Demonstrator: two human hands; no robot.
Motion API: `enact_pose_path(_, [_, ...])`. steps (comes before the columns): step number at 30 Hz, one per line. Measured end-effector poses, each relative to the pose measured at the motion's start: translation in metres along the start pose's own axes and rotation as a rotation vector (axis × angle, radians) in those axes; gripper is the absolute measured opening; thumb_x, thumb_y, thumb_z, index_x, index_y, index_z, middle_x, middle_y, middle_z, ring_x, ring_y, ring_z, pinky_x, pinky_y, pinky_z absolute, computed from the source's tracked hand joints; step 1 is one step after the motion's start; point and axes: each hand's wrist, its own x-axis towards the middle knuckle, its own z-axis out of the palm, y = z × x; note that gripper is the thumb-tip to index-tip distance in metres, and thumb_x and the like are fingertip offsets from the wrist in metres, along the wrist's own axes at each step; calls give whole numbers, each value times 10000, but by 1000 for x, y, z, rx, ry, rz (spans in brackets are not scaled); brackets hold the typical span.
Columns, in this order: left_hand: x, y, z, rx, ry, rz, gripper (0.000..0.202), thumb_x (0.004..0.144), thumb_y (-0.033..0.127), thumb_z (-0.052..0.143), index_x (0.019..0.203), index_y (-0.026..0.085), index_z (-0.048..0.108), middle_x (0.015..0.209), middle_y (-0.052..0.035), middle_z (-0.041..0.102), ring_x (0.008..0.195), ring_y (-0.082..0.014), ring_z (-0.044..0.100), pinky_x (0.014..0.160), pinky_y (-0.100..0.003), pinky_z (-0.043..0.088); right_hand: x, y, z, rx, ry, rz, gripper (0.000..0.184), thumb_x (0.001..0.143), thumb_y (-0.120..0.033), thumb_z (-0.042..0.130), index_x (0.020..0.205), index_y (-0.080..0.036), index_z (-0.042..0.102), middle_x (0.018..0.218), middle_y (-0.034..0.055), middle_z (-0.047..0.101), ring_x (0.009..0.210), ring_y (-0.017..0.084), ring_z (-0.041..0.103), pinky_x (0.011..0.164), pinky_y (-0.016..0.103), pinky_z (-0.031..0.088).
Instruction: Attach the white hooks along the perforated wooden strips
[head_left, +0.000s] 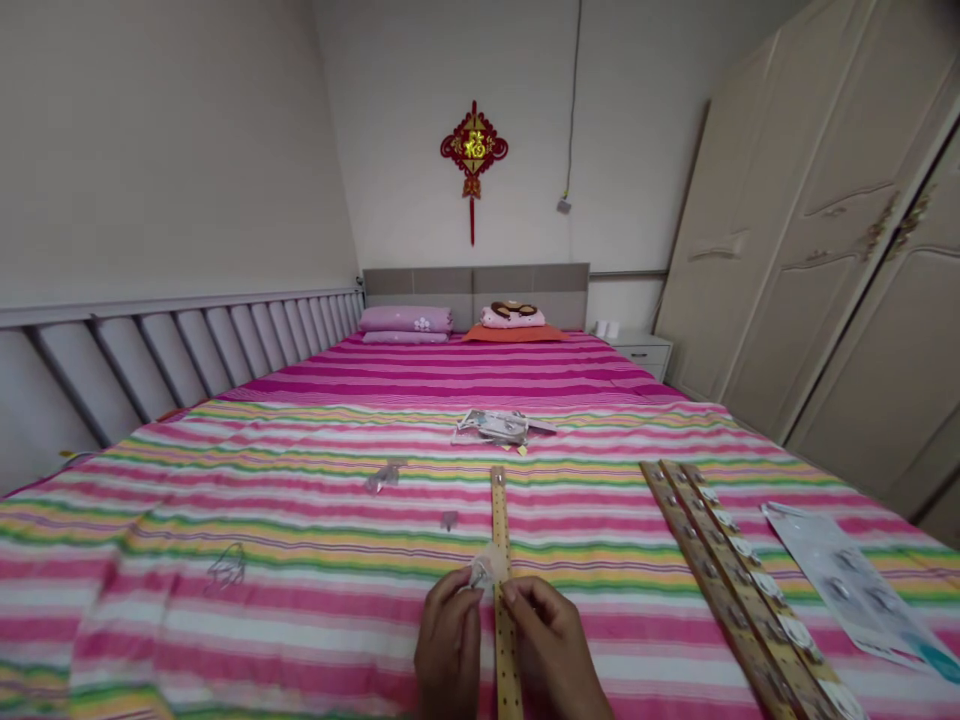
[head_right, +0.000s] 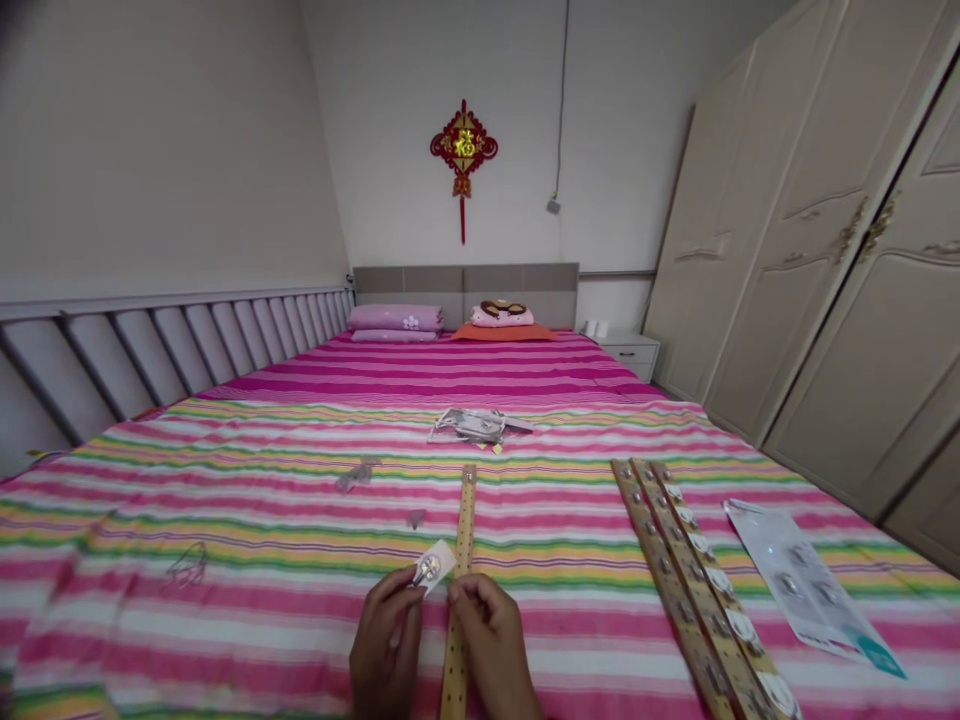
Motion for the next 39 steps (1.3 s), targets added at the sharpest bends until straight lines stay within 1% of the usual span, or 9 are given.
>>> enact_pose_path(7, [-7,-3,15,-13,-34,54,235,856,146,477,929,246,677,1016,-71,663,985,-181,637,820,-296,559,8,17,3,205,18,66,314,669,-489,720,631,-191,628,562,1,589,531,150,520,511,259,415])
enact_pose_path(12, [-10,-13,20,-78,-118,67,229,857,177,468,913,234,683,1015,-86,670,973,-190,644,794,-298,563,21,14,1,325,-10,145,298,633,-442,751,623,-197,581,502,-53,500,453,98,416,464,227,322])
enact_pose_path(14, [-4,-14,21,-153,-133,-68,207,855,245,494,938,215,681,1042,-106,665,989,-214,638,782,-317,562,31,10,-3,303,-23,129,285,626,-417,755,614,-188,585,512,-48,511,467,97,423,474,225,316])
enact_pose_path(17, [19,-12,25,-315,-144,-481,277,842,382,521,980,182,654,980,-105,677,887,-218,653,729,-318,548,53,6,-12,213,-66,104,284,627,-410,737,577,-180,577,500,-34,530,464,100,435,469,228,306])
enact_pose_path(19, [42,-14,32,-420,-220,-691,320,809,447,545,915,166,653,847,-71,683,768,-195,646,687,-297,524,70,10,-18,189,-92,131,281,617,-409,721,569,-183,563,489,-31,538,447,95,432,454,224,290])
enact_pose_path(23, [77,-34,60,-507,-356,-800,334,645,476,663,678,144,644,599,-10,609,573,-136,545,549,-241,428,103,25,-25,172,-118,202,263,557,-382,704,550,-191,523,453,-46,522,404,81,413,424,212,269])
enact_pose_path(28, [85,-64,96,-588,-370,-995,328,469,421,733,585,145,598,419,55,494,404,-78,419,437,-211,311,128,41,-28,120,-126,164,165,582,-305,638,559,-183,529,446,-55,521,400,72,420,419,201,276])
enact_pose_path(36, [88,-78,124,-547,-316,-1143,146,538,213,696,557,169,558,425,57,533,416,-90,498,466,-205,386,152,58,-28,37,11,193,211,580,-350,630,509,-185,519,365,-45,515,330,79,422,361,202,283])
enact_pose_path(39, [92,-83,132,-488,-328,-1126,136,575,183,667,532,177,538,421,58,523,428,-102,518,477,-209,403,159,61,-24,56,52,191,236,582,-373,643,517,-192,506,367,-42,524,333,82,437,358,198,294])
